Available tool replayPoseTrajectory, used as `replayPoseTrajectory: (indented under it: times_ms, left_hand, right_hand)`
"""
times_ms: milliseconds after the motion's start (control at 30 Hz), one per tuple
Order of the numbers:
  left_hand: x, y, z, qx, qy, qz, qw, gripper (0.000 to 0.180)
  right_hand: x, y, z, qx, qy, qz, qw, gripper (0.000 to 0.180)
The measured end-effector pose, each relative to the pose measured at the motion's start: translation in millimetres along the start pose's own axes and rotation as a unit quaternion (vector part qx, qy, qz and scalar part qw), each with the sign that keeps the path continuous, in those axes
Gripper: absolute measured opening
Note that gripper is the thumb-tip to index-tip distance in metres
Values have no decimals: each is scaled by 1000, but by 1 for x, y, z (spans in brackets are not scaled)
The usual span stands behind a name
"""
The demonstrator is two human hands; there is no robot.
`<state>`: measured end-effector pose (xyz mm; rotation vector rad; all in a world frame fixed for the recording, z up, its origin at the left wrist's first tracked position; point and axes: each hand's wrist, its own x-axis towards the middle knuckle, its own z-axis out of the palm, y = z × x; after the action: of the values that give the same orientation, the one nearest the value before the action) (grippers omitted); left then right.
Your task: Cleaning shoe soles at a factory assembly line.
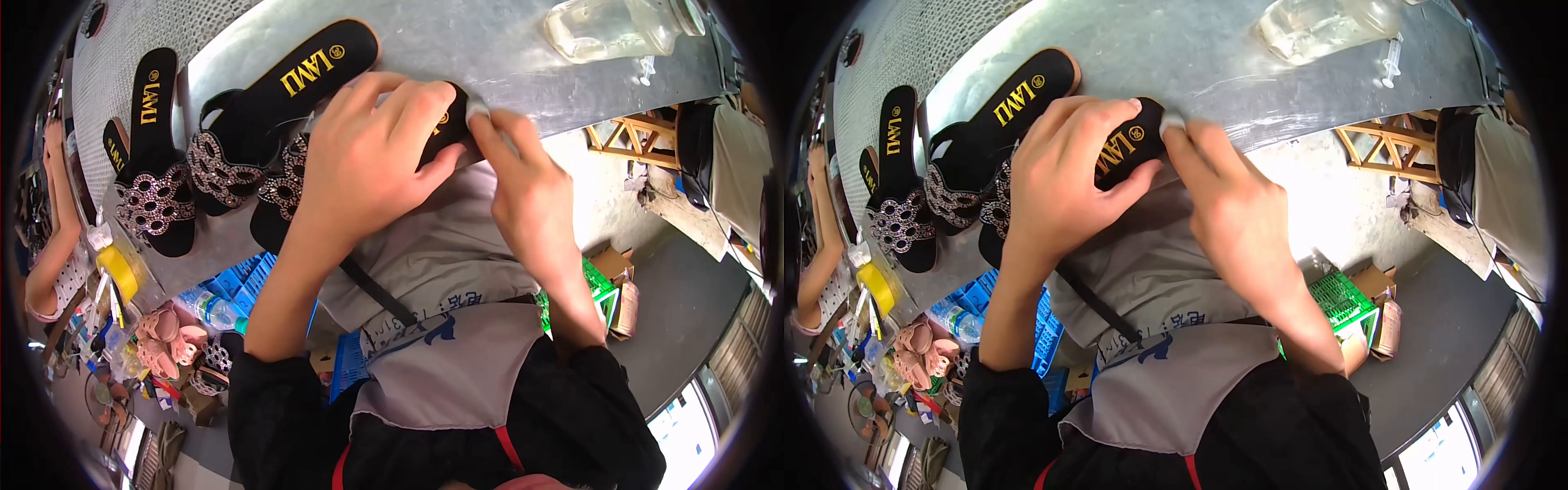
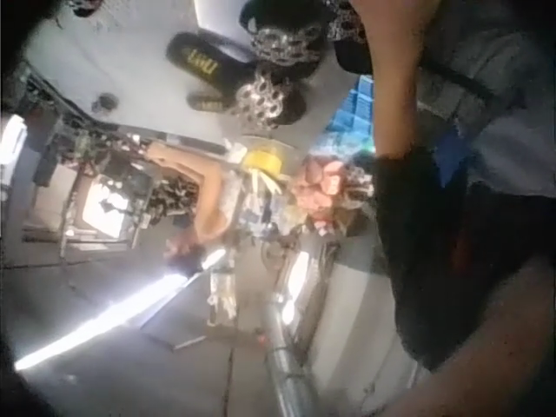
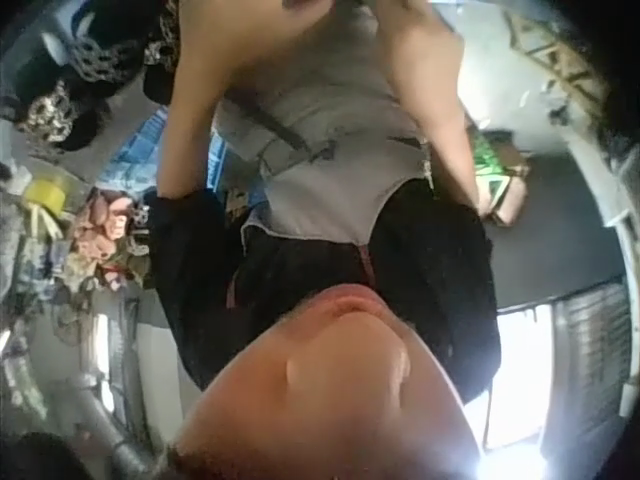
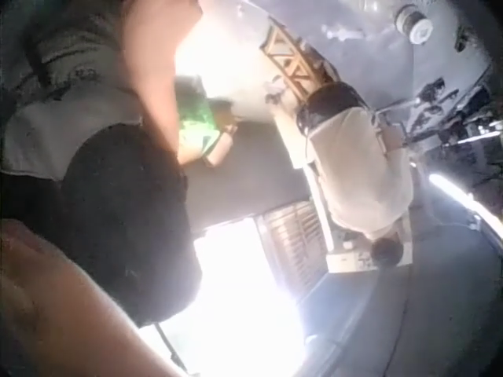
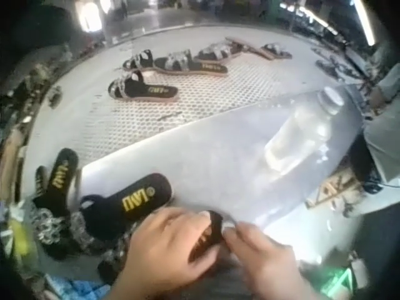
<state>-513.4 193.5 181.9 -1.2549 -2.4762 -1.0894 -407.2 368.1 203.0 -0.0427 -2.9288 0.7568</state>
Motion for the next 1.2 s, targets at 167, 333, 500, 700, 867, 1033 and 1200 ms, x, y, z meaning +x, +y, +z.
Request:
replayPoseTrajectory:
  times_ms: [167, 333, 500, 700, 867, 1033, 1200]
  left_hand:
    - [2, -1, 1, -15, 1, 7, 1000, 55]
    - [-1, 1, 0, -11, -1, -5, 1000, 54]
    - [1, 2, -2, -2, -25, -4, 1000, 50]
    - [1, 1, 0, -4, -9, -8, 1000, 50]
    - [0, -4, 0, -3, -11, 10, 1000, 48]
    - [-2, -1, 0, -11, -8, -8, 1000, 47]
    - [2, -4, 0, -11, -20, 9, 1000, 46]
  right_hand:
    - [-3, 1, -4, -6, -14, -23, 1000, 54]
    - [-8, -6, 1, -7, 1, -10, 1000, 54]
    - [4, 1, 5, 9, 25, 7, 1000, 51]
    - [-1, 9, -2, 47, 11, -11, 999, 52]
    - [12, 3, 3, 14, 12, -21, 1000, 52]
    - [5, 0, 6, -11, 14, -19, 1000, 52]
    - [23, 8, 6, -18, 24, -34, 999, 53]
